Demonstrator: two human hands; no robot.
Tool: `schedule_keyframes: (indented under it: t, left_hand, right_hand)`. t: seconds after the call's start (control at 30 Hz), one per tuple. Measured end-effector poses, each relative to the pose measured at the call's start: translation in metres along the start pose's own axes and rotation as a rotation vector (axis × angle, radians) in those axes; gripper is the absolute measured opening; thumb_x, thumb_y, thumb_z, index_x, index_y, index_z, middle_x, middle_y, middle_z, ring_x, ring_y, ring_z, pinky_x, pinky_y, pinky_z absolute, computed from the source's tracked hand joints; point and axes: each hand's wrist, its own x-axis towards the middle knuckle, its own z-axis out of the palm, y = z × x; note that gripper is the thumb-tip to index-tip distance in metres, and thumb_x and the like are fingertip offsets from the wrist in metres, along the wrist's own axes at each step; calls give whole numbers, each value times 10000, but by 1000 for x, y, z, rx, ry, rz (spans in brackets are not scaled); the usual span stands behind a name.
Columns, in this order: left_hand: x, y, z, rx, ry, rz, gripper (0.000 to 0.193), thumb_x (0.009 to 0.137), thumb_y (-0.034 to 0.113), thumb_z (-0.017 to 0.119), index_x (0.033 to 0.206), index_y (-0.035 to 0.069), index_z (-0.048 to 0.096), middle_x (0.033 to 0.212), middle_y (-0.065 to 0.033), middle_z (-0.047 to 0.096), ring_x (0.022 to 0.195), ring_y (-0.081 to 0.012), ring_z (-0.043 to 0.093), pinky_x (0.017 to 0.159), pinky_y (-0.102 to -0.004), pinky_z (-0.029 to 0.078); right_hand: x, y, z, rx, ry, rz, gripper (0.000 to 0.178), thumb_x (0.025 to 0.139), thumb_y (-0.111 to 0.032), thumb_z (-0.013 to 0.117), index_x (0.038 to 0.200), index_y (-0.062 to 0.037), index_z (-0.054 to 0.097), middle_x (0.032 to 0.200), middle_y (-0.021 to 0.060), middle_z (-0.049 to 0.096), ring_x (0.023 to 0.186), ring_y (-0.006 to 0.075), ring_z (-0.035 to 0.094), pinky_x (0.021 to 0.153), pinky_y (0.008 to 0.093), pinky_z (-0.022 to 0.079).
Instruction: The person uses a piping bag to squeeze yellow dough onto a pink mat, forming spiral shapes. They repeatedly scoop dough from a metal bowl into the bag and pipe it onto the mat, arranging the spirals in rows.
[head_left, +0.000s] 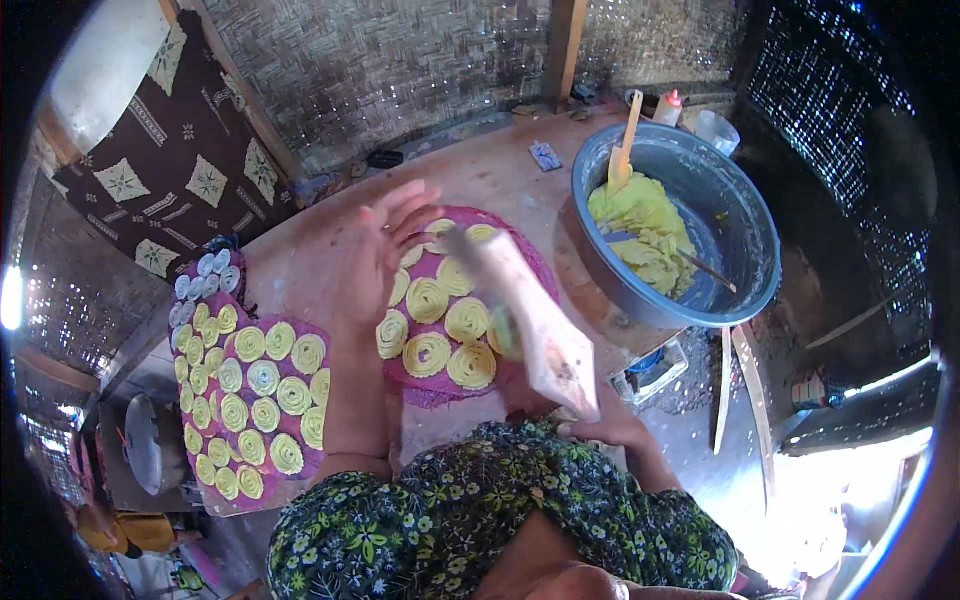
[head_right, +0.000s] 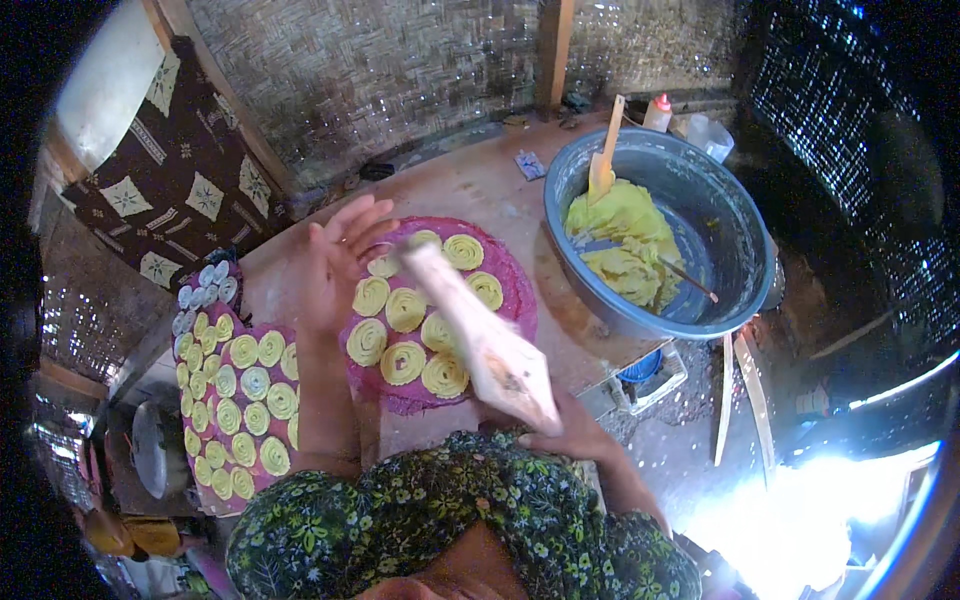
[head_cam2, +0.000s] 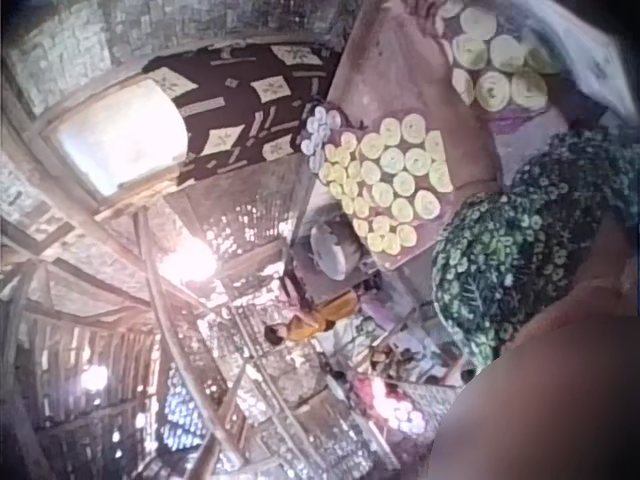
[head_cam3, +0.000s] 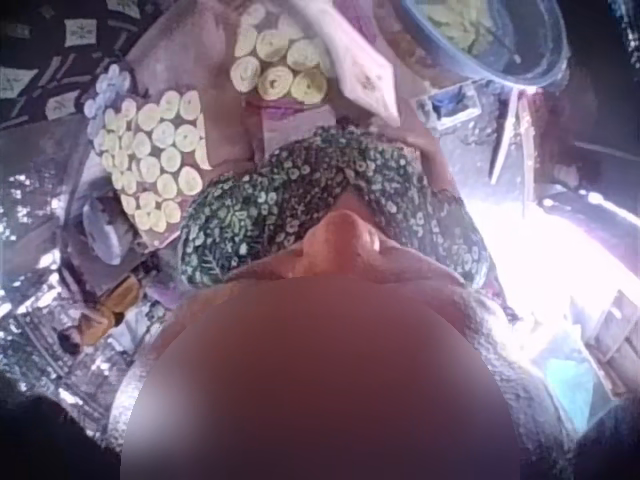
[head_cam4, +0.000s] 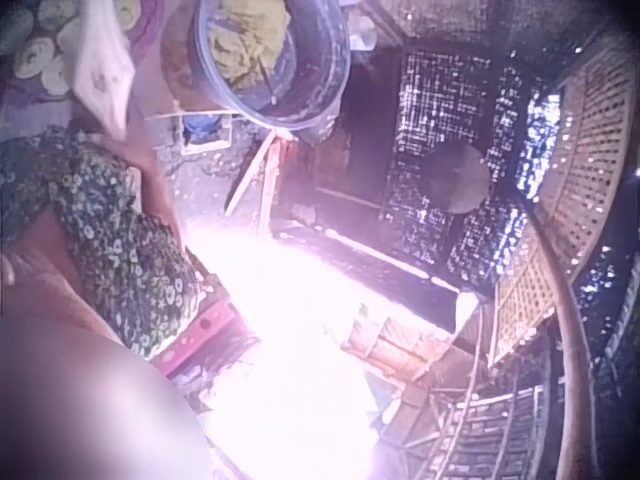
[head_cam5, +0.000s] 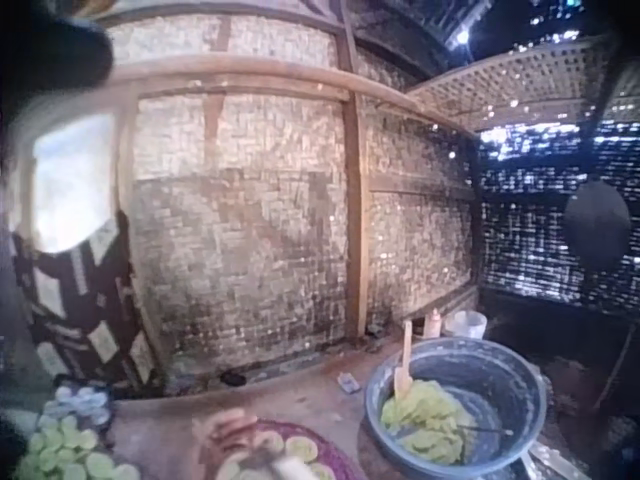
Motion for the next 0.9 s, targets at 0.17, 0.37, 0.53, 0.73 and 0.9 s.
schedule_keyframes:
  t: [0.17, 0.37, 0.53, 0.73, 0.9]
  left_hand:
    - [-29, -2, -52, 138, 235, -9, 429, 964, 342, 415, 1228, 10, 482, 1180, -118, 543, 1065, -198, 547, 894, -319, 424]
    - [-61, -3, -98, 178, 549, -62, 398, 943, 322, 479, 1195, 14, 509, 1096, -76, 590, 944, -137, 581, 821, -249, 444]
    - [-57, 9, -79, 311, 560, -42, 317, 937, 246, 495, 1155, 23, 552, 1070, -60, 603, 940, -133, 576, 794, -234, 437]
    - [-75, -12, -105, 1013, 447, -50, 238, 861, 145, 554, 1055, 20, 609, 935, -99, 646, 814, -165, 609, 713, -270, 469]
    - [-132, -27, -126, 1069, 602, -246, 224, 822, 143, 580, 998, 12, 625, 842, -139, 656, 756, -194, 634, 684, -314, 488]
  right_hand:
    - [-49, 19, -25, -225, 488, -37, 852, 592, -165, 792, 1313, 28, 379, 1204, 143, 526, 1120, 224, 490, 964, 358, 367]
    - [-36, 1, -32, -128, 358, -83, 733, 667, -178, 758, 1270, 28, 396, 1170, 154, 532, 1105, 217, 496, 947, 363, 382]
    - [83, -26, -10, -172, 438, -241, 810, 663, -348, 773, 1263, 22, 374, 1126, 199, 556, 1057, 300, 553, 907, 395, 421]
    - [227, -48, -42, -494, 843, -13, 865, 632, -310, 790, 1280, 29, 328, 1196, 282, 492, 1100, 393, 508, 922, 426, 419]
    - [287, -26, -63, -491, 936, -121, 893, 626, -272, 791, 1309, 28, 301, 1178, 300, 485, 1109, 425, 479, 936, 453, 400]
